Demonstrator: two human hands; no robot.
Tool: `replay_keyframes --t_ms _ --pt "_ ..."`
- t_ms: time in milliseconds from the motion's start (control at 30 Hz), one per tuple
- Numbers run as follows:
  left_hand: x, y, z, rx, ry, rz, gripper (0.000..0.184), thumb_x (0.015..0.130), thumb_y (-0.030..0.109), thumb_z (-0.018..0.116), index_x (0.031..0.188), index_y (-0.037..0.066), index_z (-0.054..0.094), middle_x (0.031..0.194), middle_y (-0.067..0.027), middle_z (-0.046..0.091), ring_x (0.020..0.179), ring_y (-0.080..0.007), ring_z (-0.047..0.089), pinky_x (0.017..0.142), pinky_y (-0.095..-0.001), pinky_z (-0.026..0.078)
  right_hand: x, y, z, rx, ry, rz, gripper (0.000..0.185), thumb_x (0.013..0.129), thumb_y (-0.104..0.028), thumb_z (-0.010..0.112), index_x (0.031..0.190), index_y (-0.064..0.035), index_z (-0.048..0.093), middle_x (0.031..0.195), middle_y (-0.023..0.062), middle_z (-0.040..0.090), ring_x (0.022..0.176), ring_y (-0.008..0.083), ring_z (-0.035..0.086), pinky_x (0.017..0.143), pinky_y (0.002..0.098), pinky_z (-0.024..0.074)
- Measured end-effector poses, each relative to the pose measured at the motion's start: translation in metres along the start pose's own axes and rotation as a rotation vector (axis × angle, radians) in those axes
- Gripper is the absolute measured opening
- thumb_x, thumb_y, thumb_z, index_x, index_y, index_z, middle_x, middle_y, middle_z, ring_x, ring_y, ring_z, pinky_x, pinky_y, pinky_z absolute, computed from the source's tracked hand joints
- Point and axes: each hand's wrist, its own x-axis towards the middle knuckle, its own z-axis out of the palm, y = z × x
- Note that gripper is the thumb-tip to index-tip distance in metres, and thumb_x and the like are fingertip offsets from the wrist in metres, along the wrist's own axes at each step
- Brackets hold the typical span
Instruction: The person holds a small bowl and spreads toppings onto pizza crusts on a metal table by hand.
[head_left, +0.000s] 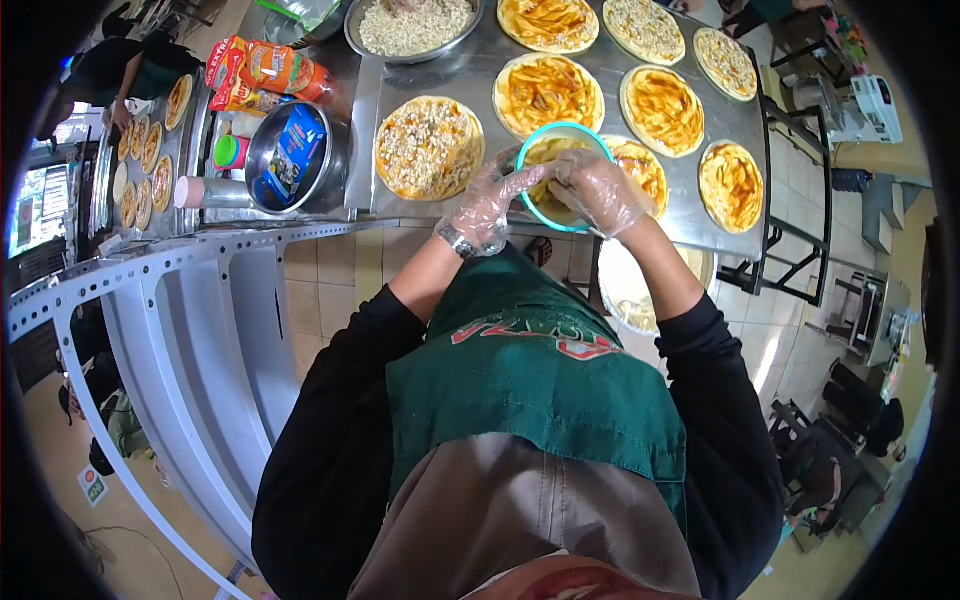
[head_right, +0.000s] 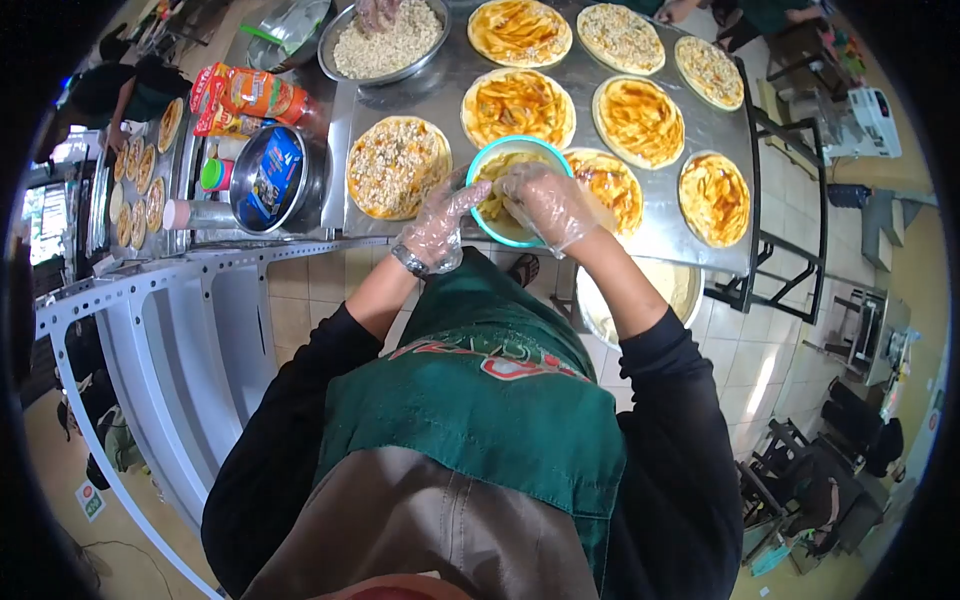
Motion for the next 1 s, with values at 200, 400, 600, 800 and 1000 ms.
replay_keyframes --t_ms 200,400,600,800,1000 --pt "0.044 0.019 -0.008 -0.025 0.008 -0.112 0.068 0.082 0.029 0.074 0.135 0.001 0.042 0.121 -0.0116 0.058 0.106 -0.0198 0.06 0.081 -0.0351 0.055 0.028 0.029 -0.031 0.698 -0.017 0.297 0.021 0.078 -0.007 0.067 0.098 -0.003 0.069 0.095 0.0152 0.067 0.084 0.0304 0.065 0.078 0.0367 0.0512" --pt "0.093 0.036 -0.005 0.03 -0.016 -0.151 0.066 0.084 0.037 0.07 0.135 0.005 0.044 0.123 -0.0099 0.058 0.101 -0.0215 0.063 0.079 -0.0362 0.056 0.047 0.056 -0.027 0.262 0.091 0.237 0.01 0.079 -0.005 0.069 0.088 -0.0002 0.069 0.087 0.0093 0.069 0.079 0.0176 0.066 0.072 0.0297 0.0512" --pt "0.123 0.053 -0.017 -0.005 0.023 -0.165 0.068 0.08 0.029 0.077 0.134 0.002 0.044 0.115 -0.0102 0.061 0.098 -0.0192 0.064 0.071 -0.0332 0.058 0.073 0.094 -0.041 1.061 0.197 0.65 0.014 0.083 -0.005 0.069 0.096 -0.0009 0.07 0.091 0.0046 0.069 0.083 0.0108 0.063 0.077 0.0259 0.0512" --pt "0.13 0.075 -0.045 -0.049 0.134 -0.105 0.063 0.082 0.027 0.074 0.132 0.002 0.045 0.116 -0.0102 0.061 0.102 -0.0193 0.063 0.077 -0.037 0.058 0.16 0.164 -0.054 0.865 0.261 0.818 0.018 0.082 -0.014 0.069 0.095 -0.003 0.073 0.081 0.0038 0.069 0.073 0.0081 0.06 0.069 0.0231 0.049" --pt "0.127 0.089 -0.08 -0.023 0.205 -0.09 0.075 0.079 0.032 0.076 0.136 0.0 0.039 0.117 -0.0112 0.06 0.1 -0.0191 0.063 0.077 -0.0347 0.056 0.267 0.267 0.021 0.471 0.153 0.664 0.022 0.081 -0.019 0.066 0.099 -0.0087 0.073 0.084 0.0085 0.071 0.074 0.0165 0.066 0.07 0.0295 0.0512"
